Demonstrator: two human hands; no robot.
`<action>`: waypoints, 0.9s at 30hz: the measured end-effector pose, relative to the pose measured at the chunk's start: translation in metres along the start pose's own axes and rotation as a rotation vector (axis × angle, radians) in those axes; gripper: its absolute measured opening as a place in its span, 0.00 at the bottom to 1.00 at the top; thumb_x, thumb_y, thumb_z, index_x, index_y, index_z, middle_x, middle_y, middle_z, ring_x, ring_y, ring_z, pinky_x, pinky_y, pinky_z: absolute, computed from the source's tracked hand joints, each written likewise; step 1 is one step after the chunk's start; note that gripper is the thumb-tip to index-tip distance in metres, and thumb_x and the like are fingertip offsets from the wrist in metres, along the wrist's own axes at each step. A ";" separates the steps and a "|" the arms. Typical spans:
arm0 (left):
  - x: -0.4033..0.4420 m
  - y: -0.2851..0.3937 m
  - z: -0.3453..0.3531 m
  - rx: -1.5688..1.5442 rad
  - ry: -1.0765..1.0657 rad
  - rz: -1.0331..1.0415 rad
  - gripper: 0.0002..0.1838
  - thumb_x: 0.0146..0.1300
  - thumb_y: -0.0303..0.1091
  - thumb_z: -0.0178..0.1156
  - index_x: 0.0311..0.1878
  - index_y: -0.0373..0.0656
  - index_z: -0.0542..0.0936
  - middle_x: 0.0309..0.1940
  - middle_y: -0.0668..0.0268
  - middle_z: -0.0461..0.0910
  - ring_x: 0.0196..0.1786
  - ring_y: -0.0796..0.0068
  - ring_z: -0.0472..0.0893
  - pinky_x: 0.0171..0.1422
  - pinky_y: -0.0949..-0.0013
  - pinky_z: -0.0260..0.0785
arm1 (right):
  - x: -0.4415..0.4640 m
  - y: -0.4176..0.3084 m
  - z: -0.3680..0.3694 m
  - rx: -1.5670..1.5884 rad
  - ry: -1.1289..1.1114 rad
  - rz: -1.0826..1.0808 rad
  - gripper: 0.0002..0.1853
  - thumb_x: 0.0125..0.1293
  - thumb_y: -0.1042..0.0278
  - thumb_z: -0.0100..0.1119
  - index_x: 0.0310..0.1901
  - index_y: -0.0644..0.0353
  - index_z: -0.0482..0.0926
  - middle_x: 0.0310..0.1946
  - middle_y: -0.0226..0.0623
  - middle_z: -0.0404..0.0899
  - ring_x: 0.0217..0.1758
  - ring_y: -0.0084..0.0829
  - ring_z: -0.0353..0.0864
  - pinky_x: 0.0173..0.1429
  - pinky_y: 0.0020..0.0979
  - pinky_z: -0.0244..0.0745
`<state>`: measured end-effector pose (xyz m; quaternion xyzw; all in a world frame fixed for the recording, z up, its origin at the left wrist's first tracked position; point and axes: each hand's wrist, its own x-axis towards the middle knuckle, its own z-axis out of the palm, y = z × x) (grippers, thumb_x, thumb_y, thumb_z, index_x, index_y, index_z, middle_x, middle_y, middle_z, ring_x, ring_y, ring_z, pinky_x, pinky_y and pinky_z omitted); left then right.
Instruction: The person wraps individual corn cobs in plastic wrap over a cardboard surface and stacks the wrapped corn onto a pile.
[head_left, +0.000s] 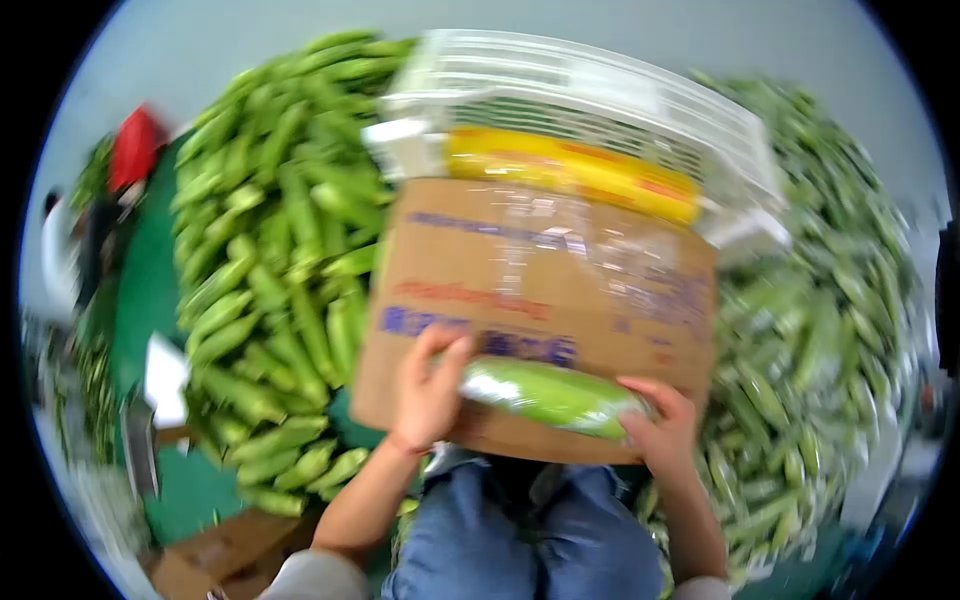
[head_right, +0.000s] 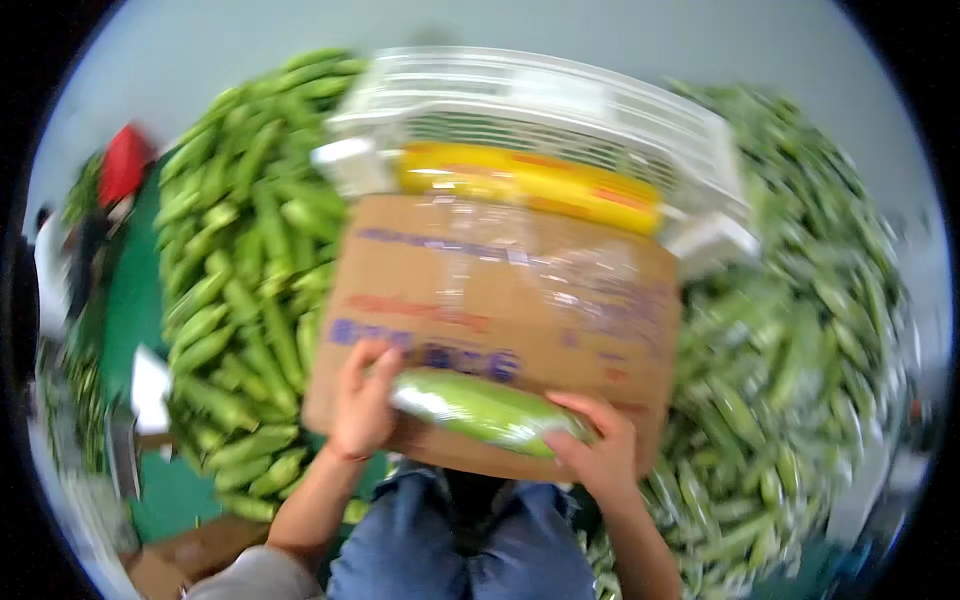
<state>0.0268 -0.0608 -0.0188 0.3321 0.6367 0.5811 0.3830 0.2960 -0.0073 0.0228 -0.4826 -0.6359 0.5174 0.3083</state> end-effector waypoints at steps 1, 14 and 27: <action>-0.004 -0.013 -0.005 -0.004 -0.056 -0.024 0.10 0.72 0.35 0.53 0.38 0.38 0.77 0.26 0.70 0.75 0.29 0.80 0.75 0.34 0.74 0.70 | 0.008 -0.010 -0.005 -0.054 0.083 -0.111 0.17 0.53 0.71 0.65 0.47 0.66 0.82 0.50 0.41 0.81 0.46 0.32 0.82 0.51 0.34 0.76; -0.031 0.026 -0.001 0.647 -0.721 0.334 0.51 0.55 0.47 0.65 0.74 0.31 0.50 0.69 0.49 0.63 0.70 0.55 0.64 0.74 0.58 0.52 | 0.028 -0.039 -0.003 1.113 0.176 -0.393 0.37 0.58 0.60 0.68 0.65 0.55 0.59 0.39 0.33 0.74 0.43 0.22 0.74 0.46 0.26 0.72; -0.022 0.032 0.094 0.844 -0.870 0.557 0.30 0.60 0.26 0.57 0.67 0.36 0.66 0.63 0.47 0.68 0.64 0.46 0.69 0.68 0.56 0.61 | -0.160 0.129 -0.290 1.229 1.535 -0.147 0.21 0.69 0.56 0.56 0.54 0.62 0.65 0.39 0.40 0.73 0.42 0.33 0.76 0.50 0.36 0.78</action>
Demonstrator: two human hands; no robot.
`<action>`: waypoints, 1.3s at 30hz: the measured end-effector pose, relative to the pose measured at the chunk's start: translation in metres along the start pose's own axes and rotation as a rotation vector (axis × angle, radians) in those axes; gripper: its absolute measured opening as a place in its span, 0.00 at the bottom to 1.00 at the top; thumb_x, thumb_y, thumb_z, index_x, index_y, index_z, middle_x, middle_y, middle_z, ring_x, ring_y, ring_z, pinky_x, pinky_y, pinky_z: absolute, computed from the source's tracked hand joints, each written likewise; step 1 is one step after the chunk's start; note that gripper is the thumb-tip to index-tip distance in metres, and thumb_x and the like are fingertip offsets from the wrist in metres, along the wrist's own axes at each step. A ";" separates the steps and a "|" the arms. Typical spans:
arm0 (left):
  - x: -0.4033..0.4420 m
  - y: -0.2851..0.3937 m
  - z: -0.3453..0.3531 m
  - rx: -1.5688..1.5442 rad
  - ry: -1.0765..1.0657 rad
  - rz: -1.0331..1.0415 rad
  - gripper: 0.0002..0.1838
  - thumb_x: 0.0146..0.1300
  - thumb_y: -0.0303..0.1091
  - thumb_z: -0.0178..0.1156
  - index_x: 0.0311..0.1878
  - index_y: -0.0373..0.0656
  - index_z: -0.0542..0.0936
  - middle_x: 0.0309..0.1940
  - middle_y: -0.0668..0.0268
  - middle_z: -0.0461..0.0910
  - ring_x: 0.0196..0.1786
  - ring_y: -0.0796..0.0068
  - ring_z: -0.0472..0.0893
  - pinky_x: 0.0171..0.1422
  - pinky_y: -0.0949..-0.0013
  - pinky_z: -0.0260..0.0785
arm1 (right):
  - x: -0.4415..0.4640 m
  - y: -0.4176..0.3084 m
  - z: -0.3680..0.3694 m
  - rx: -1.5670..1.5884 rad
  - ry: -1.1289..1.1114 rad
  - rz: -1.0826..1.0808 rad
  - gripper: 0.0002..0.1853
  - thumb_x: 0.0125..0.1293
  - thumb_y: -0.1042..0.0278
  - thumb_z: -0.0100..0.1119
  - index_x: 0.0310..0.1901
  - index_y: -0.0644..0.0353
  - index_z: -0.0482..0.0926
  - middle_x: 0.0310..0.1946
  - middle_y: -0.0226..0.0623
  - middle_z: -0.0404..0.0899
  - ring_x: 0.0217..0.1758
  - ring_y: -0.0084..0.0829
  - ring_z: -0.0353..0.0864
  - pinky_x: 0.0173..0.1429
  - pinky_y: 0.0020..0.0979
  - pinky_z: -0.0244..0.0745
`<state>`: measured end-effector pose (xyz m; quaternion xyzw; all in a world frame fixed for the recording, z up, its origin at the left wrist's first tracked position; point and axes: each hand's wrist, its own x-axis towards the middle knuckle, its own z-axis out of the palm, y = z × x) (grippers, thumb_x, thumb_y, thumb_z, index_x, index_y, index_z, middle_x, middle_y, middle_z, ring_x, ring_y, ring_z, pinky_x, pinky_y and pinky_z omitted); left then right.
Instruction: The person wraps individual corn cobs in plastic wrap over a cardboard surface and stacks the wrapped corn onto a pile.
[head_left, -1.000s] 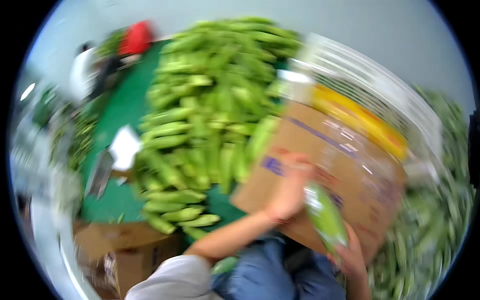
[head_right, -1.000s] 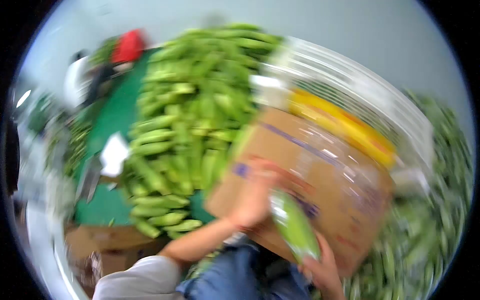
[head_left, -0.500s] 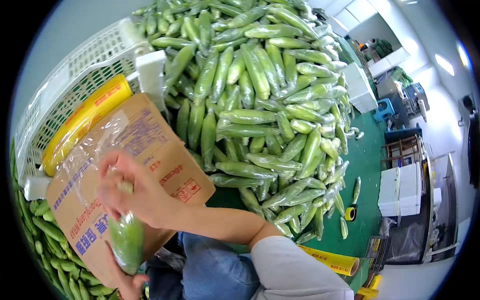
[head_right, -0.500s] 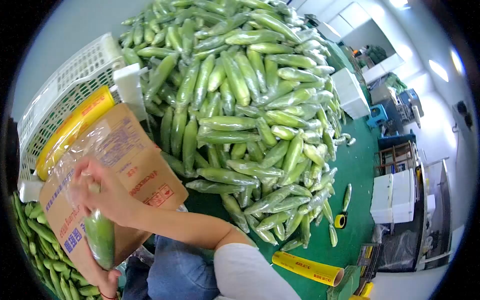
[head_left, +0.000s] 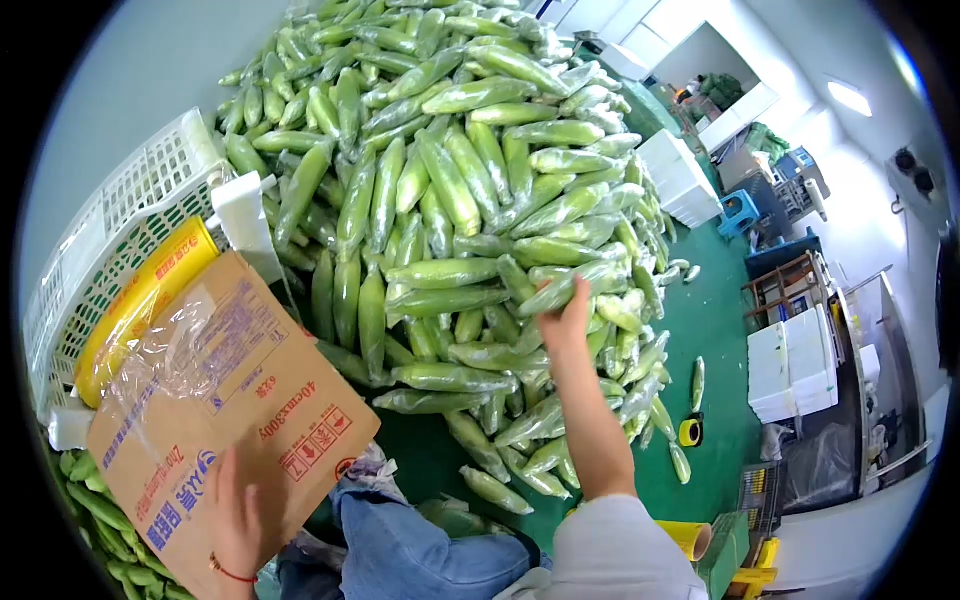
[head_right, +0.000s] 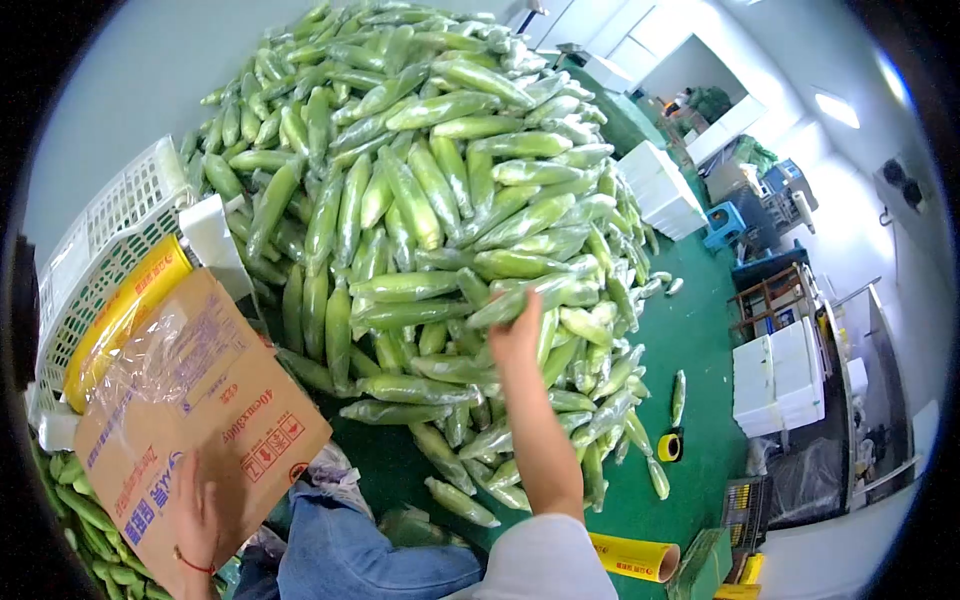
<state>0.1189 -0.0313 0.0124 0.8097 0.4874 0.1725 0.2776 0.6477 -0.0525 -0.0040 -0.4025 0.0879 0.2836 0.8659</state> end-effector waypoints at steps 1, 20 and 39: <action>-0.011 -0.016 0.001 0.071 0.045 0.000 0.29 0.60 0.24 0.55 0.67 0.36 0.66 0.64 0.47 0.66 0.66 0.46 0.67 0.70 0.56 0.60 | 0.039 -0.014 -0.007 0.076 -0.002 -0.058 0.22 0.69 0.57 0.57 0.55 0.62 0.64 0.40 0.40 0.73 0.43 0.33 0.76 0.50 0.36 0.78; 0.017 -0.186 -0.071 0.284 0.374 -0.116 0.07 0.60 0.33 0.59 0.41 0.46 0.76 0.39 0.63 0.82 0.47 0.59 0.81 0.48 0.59 0.75 | -0.213 0.307 0.131 -1.369 -1.688 -0.711 0.06 0.62 0.67 0.62 0.38 0.57 0.81 0.40 0.36 0.82 0.48 0.41 0.77 0.51 0.41 0.70; -0.179 -0.101 0.001 0.066 0.552 -0.008 0.07 0.60 0.25 0.56 0.42 0.42 0.77 0.47 0.60 0.82 0.54 0.60 0.81 0.56 0.56 0.75 | -0.198 0.182 0.040 -1.601 -1.769 0.157 0.02 0.66 0.77 0.55 0.35 0.66 0.75 0.25 0.33 0.79 0.25 0.20 0.75 0.31 0.22 0.71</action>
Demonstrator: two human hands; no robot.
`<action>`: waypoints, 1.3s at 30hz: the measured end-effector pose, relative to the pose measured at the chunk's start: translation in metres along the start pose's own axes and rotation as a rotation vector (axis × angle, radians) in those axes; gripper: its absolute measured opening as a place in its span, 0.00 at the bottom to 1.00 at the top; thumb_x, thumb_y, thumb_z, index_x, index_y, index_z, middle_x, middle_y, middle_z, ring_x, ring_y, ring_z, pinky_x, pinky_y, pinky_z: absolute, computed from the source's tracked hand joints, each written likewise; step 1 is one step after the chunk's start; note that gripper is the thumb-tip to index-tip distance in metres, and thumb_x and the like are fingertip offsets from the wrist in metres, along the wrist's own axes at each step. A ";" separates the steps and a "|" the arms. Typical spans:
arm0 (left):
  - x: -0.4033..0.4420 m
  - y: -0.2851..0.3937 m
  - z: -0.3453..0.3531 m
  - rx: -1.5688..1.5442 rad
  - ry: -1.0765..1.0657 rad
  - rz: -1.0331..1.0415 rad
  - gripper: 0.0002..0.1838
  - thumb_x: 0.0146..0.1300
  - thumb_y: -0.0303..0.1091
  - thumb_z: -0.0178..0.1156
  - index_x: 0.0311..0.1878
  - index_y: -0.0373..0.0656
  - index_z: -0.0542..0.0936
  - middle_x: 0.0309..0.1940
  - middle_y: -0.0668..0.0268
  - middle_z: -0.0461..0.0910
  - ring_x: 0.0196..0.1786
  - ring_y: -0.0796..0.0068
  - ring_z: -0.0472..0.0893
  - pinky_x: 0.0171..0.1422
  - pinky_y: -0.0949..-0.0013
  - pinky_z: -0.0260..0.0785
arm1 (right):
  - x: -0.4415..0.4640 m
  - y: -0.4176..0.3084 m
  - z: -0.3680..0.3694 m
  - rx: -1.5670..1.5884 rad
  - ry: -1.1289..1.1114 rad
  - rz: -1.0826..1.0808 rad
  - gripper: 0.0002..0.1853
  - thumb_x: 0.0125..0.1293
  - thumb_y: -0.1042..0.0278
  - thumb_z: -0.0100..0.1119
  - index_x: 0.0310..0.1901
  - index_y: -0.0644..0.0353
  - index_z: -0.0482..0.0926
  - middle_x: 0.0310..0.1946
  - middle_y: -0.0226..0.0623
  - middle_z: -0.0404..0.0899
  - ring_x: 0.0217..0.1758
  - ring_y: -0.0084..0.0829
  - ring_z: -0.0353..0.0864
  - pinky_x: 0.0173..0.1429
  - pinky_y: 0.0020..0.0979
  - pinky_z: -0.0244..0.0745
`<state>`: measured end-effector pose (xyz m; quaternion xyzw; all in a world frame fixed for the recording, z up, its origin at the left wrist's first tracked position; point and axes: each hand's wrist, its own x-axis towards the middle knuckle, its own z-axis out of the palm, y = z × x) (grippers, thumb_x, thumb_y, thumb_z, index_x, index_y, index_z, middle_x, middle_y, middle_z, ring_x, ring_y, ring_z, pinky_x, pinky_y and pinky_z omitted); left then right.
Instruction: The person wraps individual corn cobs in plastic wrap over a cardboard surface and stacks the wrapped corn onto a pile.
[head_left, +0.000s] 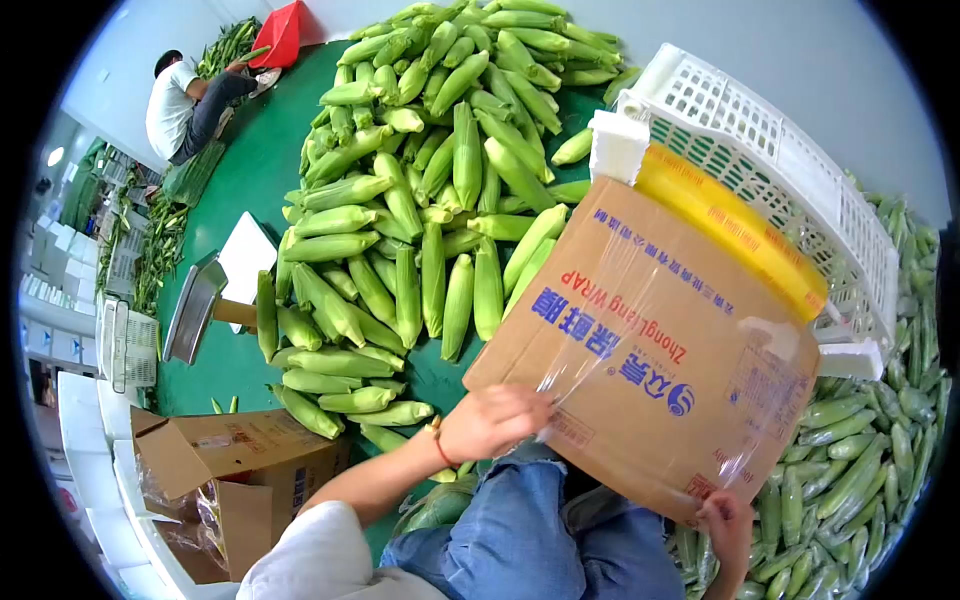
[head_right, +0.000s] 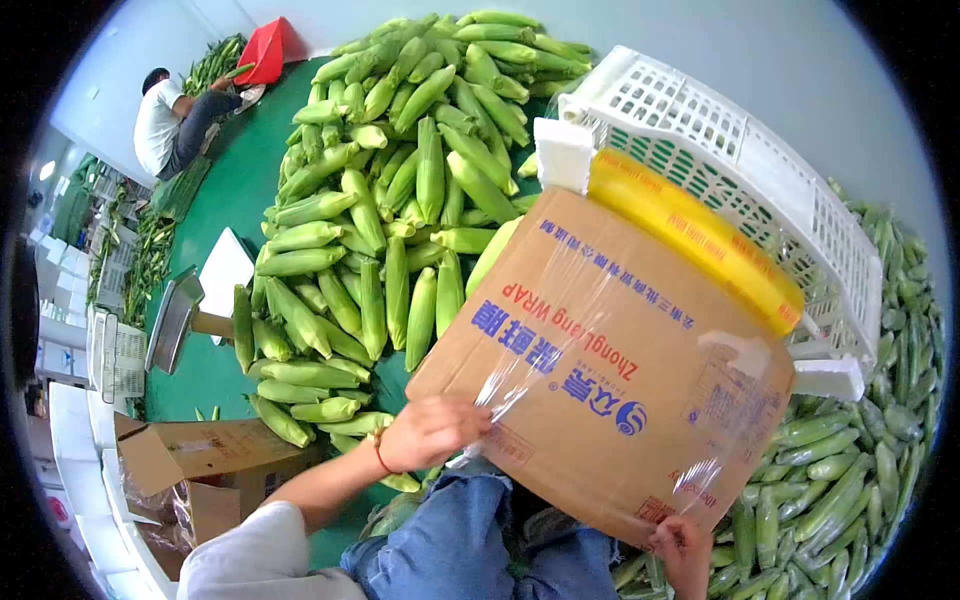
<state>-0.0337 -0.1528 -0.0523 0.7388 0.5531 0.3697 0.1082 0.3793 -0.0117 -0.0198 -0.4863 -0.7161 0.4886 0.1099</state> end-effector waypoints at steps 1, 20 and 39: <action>-0.019 0.003 0.005 0.006 0.025 0.033 0.09 0.59 0.25 0.57 0.43 0.42 0.76 0.47 0.59 0.81 0.55 0.58 0.80 0.56 0.54 0.75 | -0.007 0.001 0.007 0.000 -0.069 0.022 0.02 0.66 0.77 0.54 0.35 0.65 0.75 0.25 0.33 0.79 0.26 0.19 0.76 0.31 0.22 0.71; -0.118 -0.170 -0.023 -0.353 0.956 -1.172 0.18 0.68 0.39 0.59 0.56 0.39 0.73 0.45 0.61 0.80 0.40 0.71 0.81 0.44 0.66 0.76 | -0.012 -0.034 0.022 -0.045 -0.081 0.230 0.04 0.67 0.72 0.56 0.37 0.63 0.76 0.25 0.35 0.80 0.25 0.28 0.80 0.31 0.29 0.73; 0.122 0.042 0.054 0.165 -0.064 0.184 0.30 0.55 0.46 0.67 0.59 0.42 0.75 0.52 0.55 0.76 0.53 0.55 0.77 0.55 0.57 0.72 | 0.078 -0.073 0.056 -0.508 0.466 -0.479 0.18 0.63 0.57 0.60 0.49 0.60 0.76 0.47 0.39 0.79 0.50 0.40 0.77 0.57 0.41 0.67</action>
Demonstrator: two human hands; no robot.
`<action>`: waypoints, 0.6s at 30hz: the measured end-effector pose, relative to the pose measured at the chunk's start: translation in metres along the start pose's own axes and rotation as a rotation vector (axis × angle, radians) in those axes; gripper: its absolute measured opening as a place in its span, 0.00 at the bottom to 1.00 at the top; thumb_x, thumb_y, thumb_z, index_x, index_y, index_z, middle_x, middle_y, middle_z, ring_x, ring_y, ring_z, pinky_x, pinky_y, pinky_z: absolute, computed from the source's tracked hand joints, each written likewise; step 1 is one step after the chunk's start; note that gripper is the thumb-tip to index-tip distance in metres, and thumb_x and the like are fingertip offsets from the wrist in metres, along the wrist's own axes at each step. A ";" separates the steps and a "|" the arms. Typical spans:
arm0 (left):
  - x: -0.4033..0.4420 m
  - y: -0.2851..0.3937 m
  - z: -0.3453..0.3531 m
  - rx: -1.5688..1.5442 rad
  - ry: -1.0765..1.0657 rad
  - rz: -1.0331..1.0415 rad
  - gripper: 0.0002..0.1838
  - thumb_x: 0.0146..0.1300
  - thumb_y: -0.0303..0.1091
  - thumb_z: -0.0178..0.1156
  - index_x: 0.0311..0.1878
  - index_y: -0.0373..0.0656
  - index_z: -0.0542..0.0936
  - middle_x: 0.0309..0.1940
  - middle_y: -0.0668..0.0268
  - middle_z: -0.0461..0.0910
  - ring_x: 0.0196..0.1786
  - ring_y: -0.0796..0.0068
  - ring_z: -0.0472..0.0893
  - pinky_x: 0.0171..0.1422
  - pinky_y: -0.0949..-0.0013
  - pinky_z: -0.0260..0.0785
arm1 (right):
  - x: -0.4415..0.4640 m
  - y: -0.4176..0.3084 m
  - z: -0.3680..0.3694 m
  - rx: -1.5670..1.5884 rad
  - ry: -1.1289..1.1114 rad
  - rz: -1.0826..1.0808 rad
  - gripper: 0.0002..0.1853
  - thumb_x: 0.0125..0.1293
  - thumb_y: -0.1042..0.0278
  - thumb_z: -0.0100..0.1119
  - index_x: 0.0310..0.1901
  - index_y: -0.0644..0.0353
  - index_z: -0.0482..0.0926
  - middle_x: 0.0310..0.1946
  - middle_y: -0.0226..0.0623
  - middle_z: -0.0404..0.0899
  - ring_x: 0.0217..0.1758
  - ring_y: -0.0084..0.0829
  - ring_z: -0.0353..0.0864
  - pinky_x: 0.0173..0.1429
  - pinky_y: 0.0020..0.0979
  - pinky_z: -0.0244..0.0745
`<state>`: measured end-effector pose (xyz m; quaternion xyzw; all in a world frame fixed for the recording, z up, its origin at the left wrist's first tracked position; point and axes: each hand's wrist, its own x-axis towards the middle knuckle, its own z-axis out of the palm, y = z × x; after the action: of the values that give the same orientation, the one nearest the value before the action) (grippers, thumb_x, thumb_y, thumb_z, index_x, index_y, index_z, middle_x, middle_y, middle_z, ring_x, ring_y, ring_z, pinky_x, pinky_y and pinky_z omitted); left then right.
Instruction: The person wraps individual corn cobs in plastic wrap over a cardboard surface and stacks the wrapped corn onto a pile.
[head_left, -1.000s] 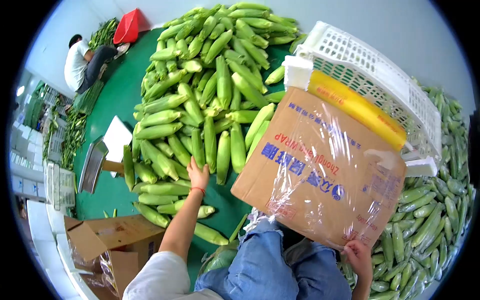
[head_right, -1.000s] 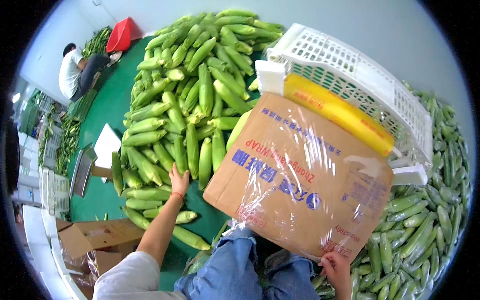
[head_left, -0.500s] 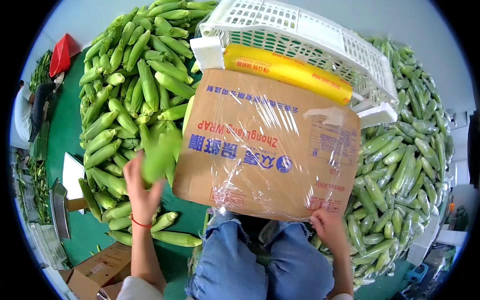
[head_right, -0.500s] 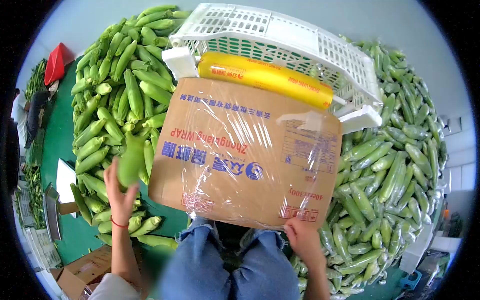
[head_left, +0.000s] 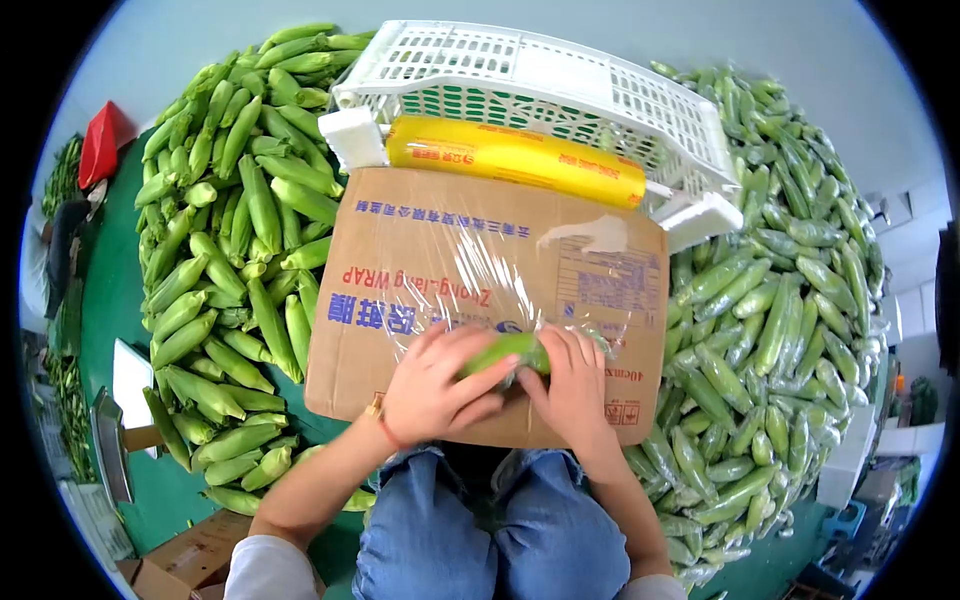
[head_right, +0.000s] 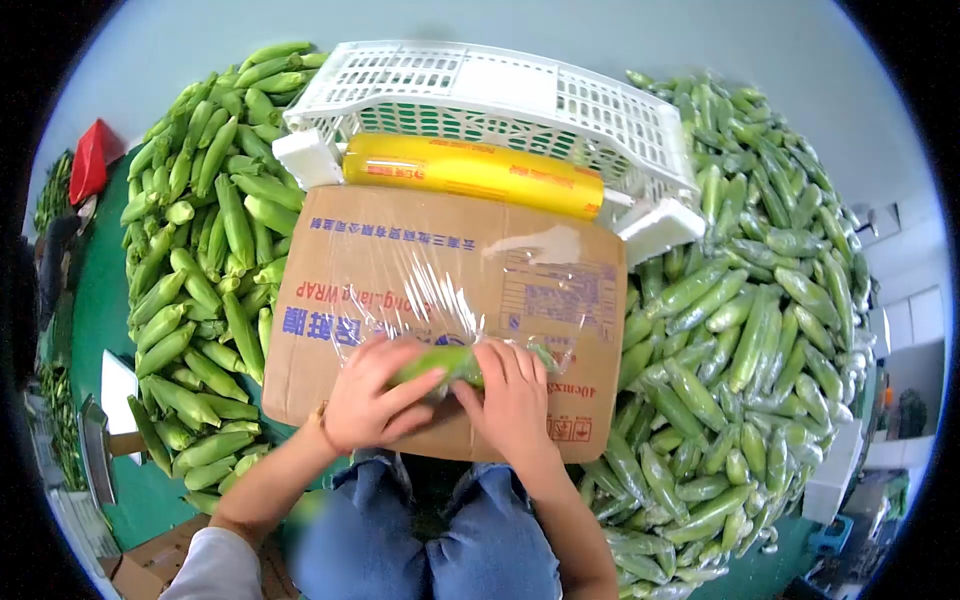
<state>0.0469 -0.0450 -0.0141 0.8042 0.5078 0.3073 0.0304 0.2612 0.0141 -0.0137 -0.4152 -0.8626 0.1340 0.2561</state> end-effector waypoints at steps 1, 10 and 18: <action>-0.020 0.008 -0.003 0.028 0.031 -0.131 0.29 0.56 0.46 0.66 0.58 0.41 0.75 0.52 0.53 0.76 0.53 0.55 0.77 0.55 0.56 0.71 | 0.008 0.005 0.009 -0.082 0.011 -0.038 0.20 0.62 0.53 0.60 0.49 0.60 0.76 0.45 0.39 0.79 0.48 0.41 0.76 0.55 0.42 0.67; 0.037 -0.060 -0.079 0.000 0.327 -0.336 0.03 0.60 0.25 0.62 0.36 0.40 0.77 0.29 0.57 0.77 0.30 0.59 0.79 0.34 0.63 0.70 | 0.034 0.021 0.027 -0.122 0.145 -0.168 0.14 0.58 0.52 0.61 0.35 0.54 0.80 0.35 0.30 0.75 0.40 0.35 0.75 0.41 0.38 0.68; 0.056 0.015 -0.020 0.062 -0.250 -0.488 0.09 0.57 0.27 0.64 0.40 0.39 0.76 0.33 0.55 0.81 0.37 0.59 0.83 0.39 0.62 0.76 | 0.047 0.027 0.034 -0.061 0.200 -0.123 0.08 0.58 0.62 0.60 0.26 0.55 0.79 0.26 0.30 0.71 0.30 0.34 0.75 0.31 0.35 0.72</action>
<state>0.0649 -0.0105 0.0339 0.6903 0.6880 0.1737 0.1412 0.2352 0.0667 -0.0384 -0.3802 -0.8604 0.0496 0.3357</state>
